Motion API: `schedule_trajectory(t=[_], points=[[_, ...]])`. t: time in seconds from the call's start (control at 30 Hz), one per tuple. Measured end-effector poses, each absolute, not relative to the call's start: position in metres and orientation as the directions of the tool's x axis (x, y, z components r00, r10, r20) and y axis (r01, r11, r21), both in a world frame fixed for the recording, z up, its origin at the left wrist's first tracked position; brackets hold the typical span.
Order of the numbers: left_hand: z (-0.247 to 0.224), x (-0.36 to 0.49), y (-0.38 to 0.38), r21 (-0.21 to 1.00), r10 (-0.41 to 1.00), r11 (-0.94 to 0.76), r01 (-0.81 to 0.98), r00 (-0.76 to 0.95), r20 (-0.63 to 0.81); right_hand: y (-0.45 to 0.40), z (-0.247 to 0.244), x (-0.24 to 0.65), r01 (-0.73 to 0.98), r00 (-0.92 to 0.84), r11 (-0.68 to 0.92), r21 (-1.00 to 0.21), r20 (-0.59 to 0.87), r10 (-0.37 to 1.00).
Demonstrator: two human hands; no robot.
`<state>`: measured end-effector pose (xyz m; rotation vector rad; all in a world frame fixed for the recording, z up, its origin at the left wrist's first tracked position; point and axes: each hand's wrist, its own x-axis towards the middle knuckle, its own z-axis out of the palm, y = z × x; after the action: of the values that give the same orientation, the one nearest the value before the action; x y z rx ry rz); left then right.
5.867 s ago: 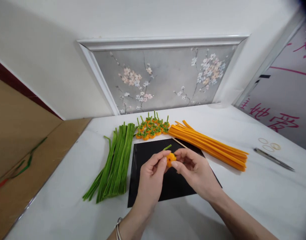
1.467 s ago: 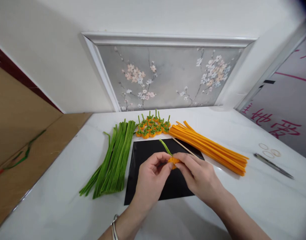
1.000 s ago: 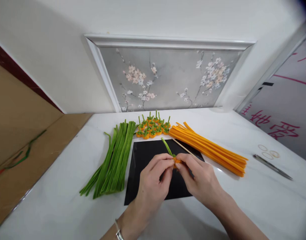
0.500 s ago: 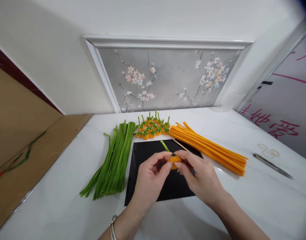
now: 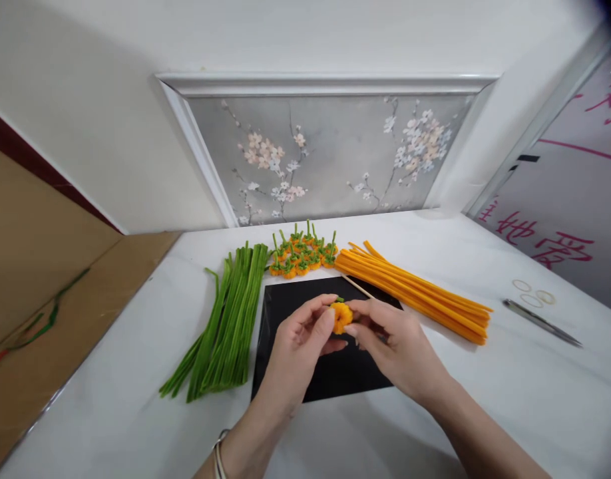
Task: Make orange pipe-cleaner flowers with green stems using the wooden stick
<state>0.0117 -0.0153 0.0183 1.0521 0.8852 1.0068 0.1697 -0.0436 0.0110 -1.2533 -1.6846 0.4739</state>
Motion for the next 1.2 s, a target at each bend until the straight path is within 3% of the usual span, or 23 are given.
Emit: schedule_trajectory(t=[0.1, 0.23, 0.57, 0.77, 0.97, 1.2], points=[[0.017, 0.0094, -0.0123, 0.968, 0.946, 0.184, -0.17, 0.297, -0.128, -0.0435, 0.0106, 0.1685, 0.522, -0.065, 0.479, -0.705, 0.528, 0.847], [0.0189, 0.0096, -0.012, 0.929, 0.934, 0.272, -0.25, 0.301, -0.193, -0.043, 0.0088, 0.1681, 0.523, -0.098, 0.535, -0.664, 0.576, 0.811], [0.0228, 0.0102, -0.0153, 0.933, 0.936, 0.256, -0.253, 0.306, -0.174, -0.0425, 0.0085, 0.1703, 0.569, -0.088, 0.502, -0.652, 0.558, 0.825], [0.0223, 0.0106, -0.0152, 0.952, 0.923, 0.247, -0.182, 0.344, -0.174, -0.043, 0.0084, 0.1695, 0.51, -0.091, 0.478, -0.715, 0.508, 0.857], [0.0216, 0.0131, -0.0169, 0.909, 0.925, 0.31, -0.28, 0.311, -0.219, -0.0435, 0.0094, 0.1681, 0.485, -0.078, 0.465, -0.741, 0.494, 0.866], [0.0196, 0.01, -0.0083, 0.758, 0.88, 0.47, -0.453, 0.307, -0.362, -0.0411, 0.0055, 0.1766, 0.519, -0.044, 0.388, -0.761, 0.43, 0.902]])
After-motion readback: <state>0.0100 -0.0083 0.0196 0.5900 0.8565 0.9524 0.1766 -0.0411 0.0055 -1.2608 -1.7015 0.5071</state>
